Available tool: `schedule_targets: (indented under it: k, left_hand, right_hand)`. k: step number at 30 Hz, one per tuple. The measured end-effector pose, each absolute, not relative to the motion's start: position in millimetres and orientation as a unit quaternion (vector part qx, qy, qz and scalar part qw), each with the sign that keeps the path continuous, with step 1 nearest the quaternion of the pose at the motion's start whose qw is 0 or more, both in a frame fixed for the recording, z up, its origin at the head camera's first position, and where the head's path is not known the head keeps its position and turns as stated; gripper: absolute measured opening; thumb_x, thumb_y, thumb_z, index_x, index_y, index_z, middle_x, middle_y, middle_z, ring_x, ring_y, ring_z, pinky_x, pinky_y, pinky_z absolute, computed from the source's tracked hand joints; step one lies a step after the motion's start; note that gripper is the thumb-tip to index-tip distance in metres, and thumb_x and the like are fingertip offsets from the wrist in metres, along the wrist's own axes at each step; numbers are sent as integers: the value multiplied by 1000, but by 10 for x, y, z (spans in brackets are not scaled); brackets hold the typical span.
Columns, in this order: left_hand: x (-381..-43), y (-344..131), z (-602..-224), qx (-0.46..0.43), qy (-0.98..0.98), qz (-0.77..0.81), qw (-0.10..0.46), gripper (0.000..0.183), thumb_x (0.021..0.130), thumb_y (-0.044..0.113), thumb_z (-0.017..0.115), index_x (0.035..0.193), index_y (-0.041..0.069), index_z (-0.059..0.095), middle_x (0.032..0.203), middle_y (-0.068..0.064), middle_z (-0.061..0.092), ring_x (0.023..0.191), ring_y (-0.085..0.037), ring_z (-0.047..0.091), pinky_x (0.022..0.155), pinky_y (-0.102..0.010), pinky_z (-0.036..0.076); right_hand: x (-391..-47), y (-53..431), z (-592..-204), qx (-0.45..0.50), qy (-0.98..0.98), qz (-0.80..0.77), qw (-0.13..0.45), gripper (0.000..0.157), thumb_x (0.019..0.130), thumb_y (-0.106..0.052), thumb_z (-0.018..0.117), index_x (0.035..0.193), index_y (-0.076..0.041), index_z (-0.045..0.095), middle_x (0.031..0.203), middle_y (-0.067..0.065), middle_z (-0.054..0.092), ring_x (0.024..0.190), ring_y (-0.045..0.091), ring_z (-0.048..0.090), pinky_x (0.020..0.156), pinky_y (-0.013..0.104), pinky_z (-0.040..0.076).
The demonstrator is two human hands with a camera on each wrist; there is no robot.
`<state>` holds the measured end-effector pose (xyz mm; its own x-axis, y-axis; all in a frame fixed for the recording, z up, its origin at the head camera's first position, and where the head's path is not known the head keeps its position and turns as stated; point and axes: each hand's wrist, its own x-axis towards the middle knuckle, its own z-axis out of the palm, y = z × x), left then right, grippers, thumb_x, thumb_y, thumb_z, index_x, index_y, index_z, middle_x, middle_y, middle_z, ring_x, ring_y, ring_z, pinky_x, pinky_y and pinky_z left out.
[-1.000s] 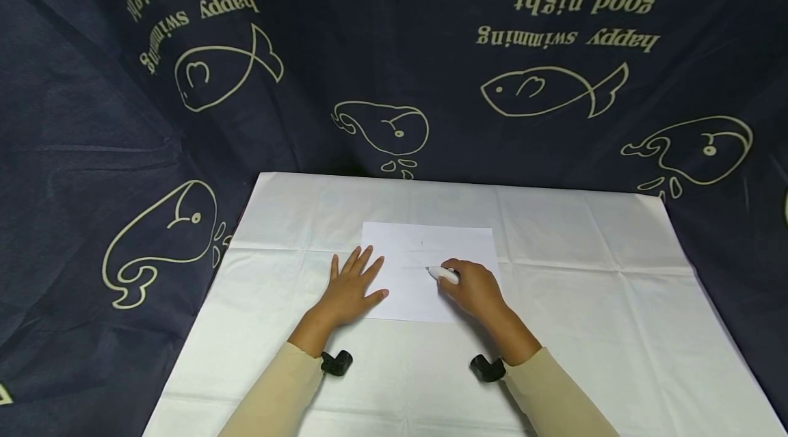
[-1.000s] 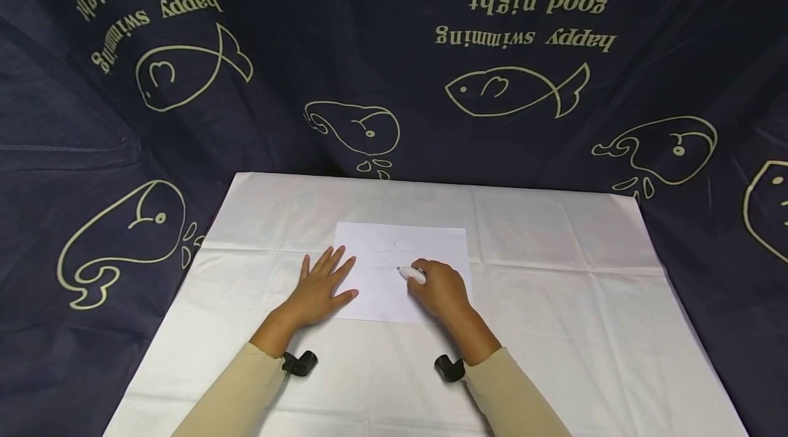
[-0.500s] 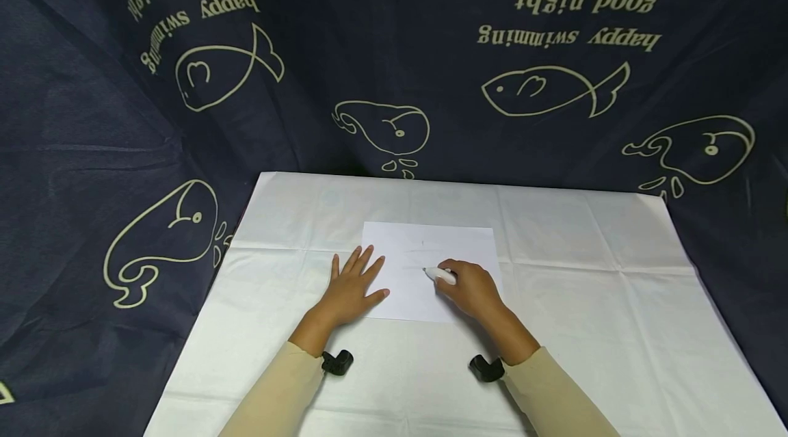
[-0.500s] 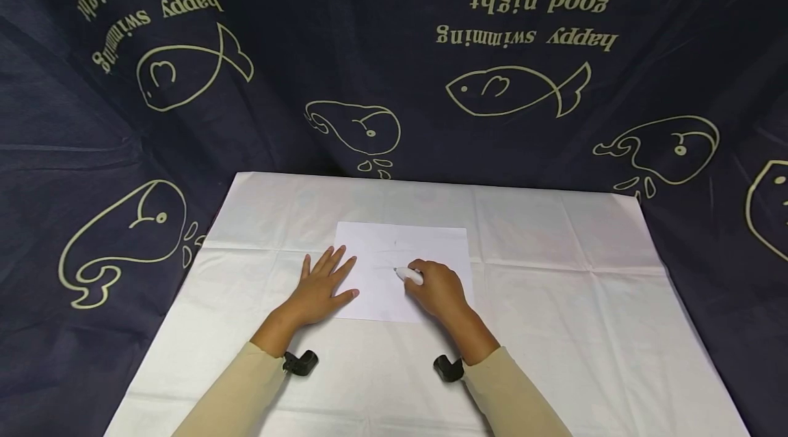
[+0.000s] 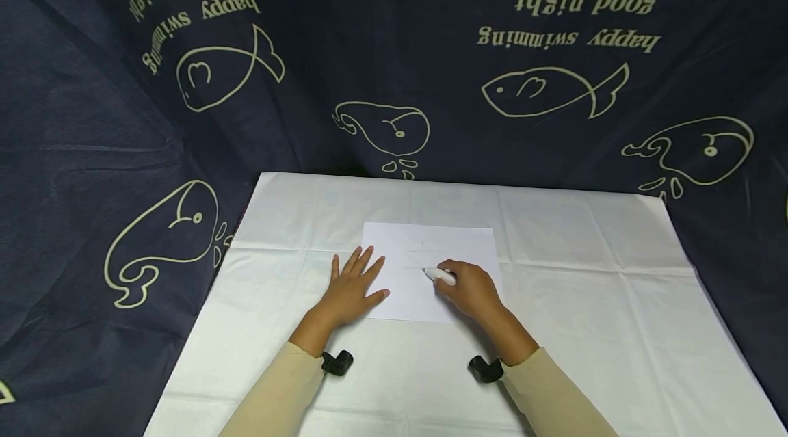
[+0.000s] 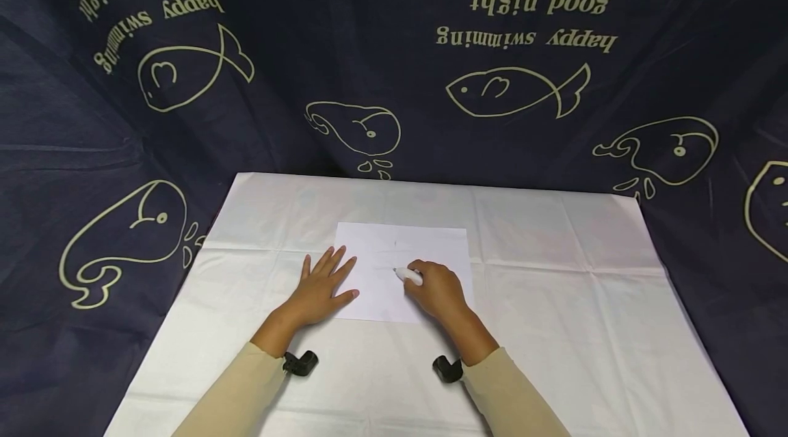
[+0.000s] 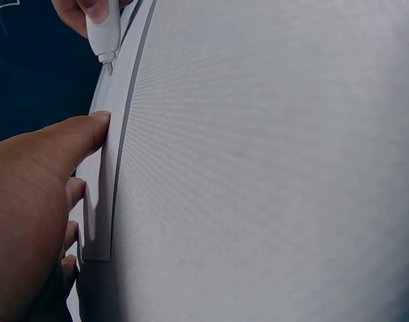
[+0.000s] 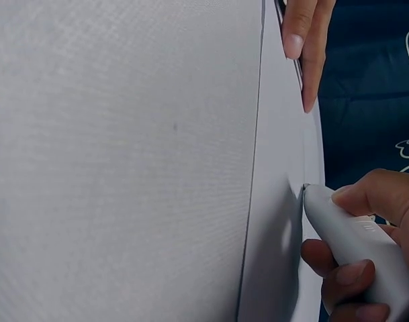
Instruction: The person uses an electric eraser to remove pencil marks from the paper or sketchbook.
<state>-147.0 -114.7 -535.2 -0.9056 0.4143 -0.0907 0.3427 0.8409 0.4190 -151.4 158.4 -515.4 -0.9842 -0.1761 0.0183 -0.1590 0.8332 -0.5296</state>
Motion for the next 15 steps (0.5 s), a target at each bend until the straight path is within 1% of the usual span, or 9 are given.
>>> schedule_targets:
  k: [6, 15]
  left_hand:
    - [-1481, -1144, -5381, 197, 956, 196, 90, 71, 101, 54, 51, 160, 19, 32, 171, -9, 14, 160, -35, 6, 121, -71, -3]
    - [-1477, -1145, -5374, 197, 957, 193, 90, 71, 101, 55, 51, 160, 20, 32, 171, -9, 14, 160, -34, 6, 121, -71, -3]
  right_hand:
    - [-1524, 1588, -5154, -82, 958, -275, 5, 26, 86, -22, 75, 110, -13, 75, 95, 10, 77, 72, 20, 60, 64, 35, 47]
    - [-1524, 1581, -5155, -82, 958, -274, 9, 27, 86, -22, 76, 112, -12, 75, 96, 11, 77, 71, 20, 59, 63, 34, 46]
